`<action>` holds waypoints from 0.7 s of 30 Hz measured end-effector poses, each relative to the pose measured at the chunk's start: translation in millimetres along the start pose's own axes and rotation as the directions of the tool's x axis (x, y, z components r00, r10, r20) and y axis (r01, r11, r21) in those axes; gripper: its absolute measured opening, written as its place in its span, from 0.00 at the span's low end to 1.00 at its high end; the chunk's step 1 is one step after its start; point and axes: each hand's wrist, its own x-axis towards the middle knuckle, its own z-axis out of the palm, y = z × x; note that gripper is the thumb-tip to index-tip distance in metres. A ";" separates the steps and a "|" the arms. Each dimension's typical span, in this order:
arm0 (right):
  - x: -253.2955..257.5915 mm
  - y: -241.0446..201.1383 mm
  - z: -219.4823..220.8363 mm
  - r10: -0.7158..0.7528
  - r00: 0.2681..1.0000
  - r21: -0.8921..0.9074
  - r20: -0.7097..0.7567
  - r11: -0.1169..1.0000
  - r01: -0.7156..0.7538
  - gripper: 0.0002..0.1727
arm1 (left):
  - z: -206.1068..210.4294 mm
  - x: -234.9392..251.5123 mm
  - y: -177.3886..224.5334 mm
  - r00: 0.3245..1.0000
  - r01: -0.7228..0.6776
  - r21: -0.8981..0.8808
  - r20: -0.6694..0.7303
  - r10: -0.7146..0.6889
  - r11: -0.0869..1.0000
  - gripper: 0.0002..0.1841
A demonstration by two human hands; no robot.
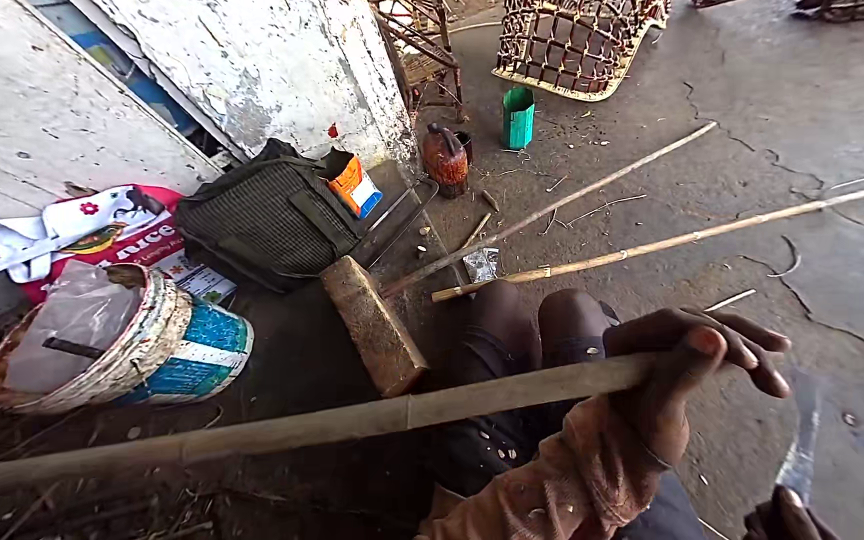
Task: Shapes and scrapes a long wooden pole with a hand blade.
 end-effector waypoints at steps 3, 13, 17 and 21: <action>-1.8 7.6 6.0 -0.016 1.000 0.010 0.004 1.000 0.016 0.19 | 17.8 -21.4 1.6 0.988 0.132 -0.058 0.087 -0.127 0.989 0.24; -4.1 4.6 8.2 -0.132 0.990 0.136 0.045 0.983 0.125 0.20 | 18.4 -55.5 -24.1 0.143 0.861 -0.448 -0.237 -0.961 0.239 0.43; -3.1 -4.5 -1.6 -0.308 0.945 0.140 0.106 0.946 0.293 0.13 | 8.7 -75.4 14.0 0.279 0.960 -0.062 0.121 -0.953 0.273 0.42; -2.1 -25.7 -16.7 -0.478 0.861 0.105 0.174 0.878 0.466 0.13 | -15.7 -87.7 88.9 0.807 0.336 0.777 0.054 -0.588 0.533 0.27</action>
